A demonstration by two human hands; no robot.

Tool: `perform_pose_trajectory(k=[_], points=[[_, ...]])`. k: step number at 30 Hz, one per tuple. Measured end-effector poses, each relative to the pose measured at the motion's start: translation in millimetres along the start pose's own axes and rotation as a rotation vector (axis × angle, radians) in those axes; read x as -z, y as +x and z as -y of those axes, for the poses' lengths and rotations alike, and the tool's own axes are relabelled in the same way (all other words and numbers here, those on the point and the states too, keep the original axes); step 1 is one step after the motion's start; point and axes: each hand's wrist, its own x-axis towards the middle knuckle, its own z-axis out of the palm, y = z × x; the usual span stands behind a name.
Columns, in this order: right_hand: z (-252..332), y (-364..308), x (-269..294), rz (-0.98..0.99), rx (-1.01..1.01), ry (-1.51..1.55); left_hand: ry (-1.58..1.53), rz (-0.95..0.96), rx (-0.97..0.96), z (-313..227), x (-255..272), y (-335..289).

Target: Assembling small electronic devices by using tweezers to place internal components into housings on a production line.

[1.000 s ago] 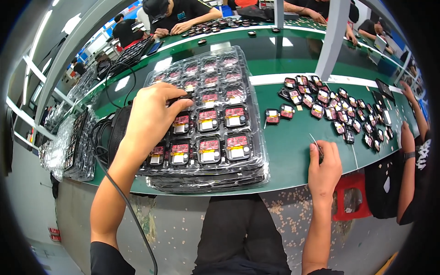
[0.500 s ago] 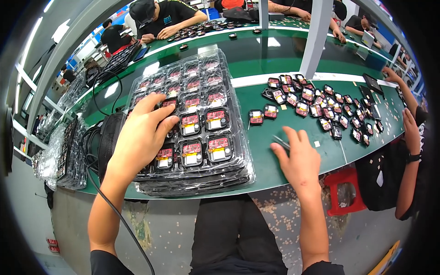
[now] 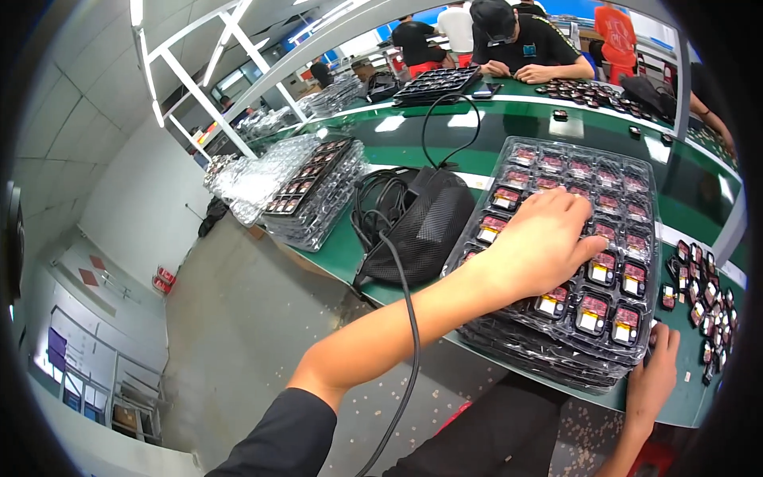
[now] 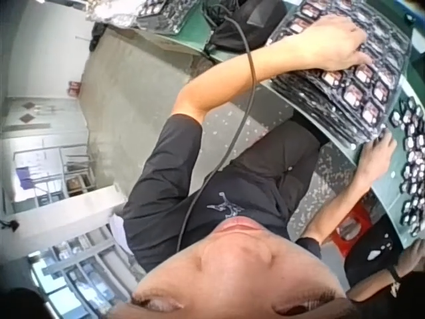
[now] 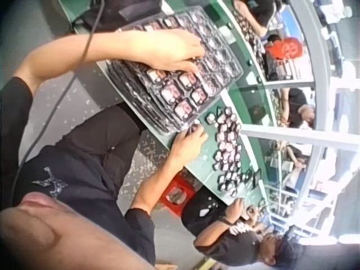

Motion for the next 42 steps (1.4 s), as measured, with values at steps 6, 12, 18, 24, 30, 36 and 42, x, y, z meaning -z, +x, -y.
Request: perform_pose_trajectory(k=[6,12,18,24,30,36,42], points=[[-20,-21,1,-0.012,-0.041,0.029,-0.072,-0.179,-0.084,-28,14,-2],[-27,-27,11,-0.05,-0.014,0.071,-0.549,-0.212,-0.365,-109,9,-50],[-18,-26,12,-0.034,0.018,0.085,-0.656,-0.131,-0.624,-150,-3,-112],[-32,-29,21,0.013,0.047,0.074,-0.963,0.095,-0.144,-153,-17,-158],[-45,-32,18,-0.002,0.088,0.081,-1.221,0.012,0.084,-167,-27,-185],[-59,-86,37,0.012,0.349,0.579,-1.824,0.077,0.988,-174,-39,-203],[32,-126,25,0.127,0.323,0.78,-1.835,0.112,0.786,-160,-59,-197]])
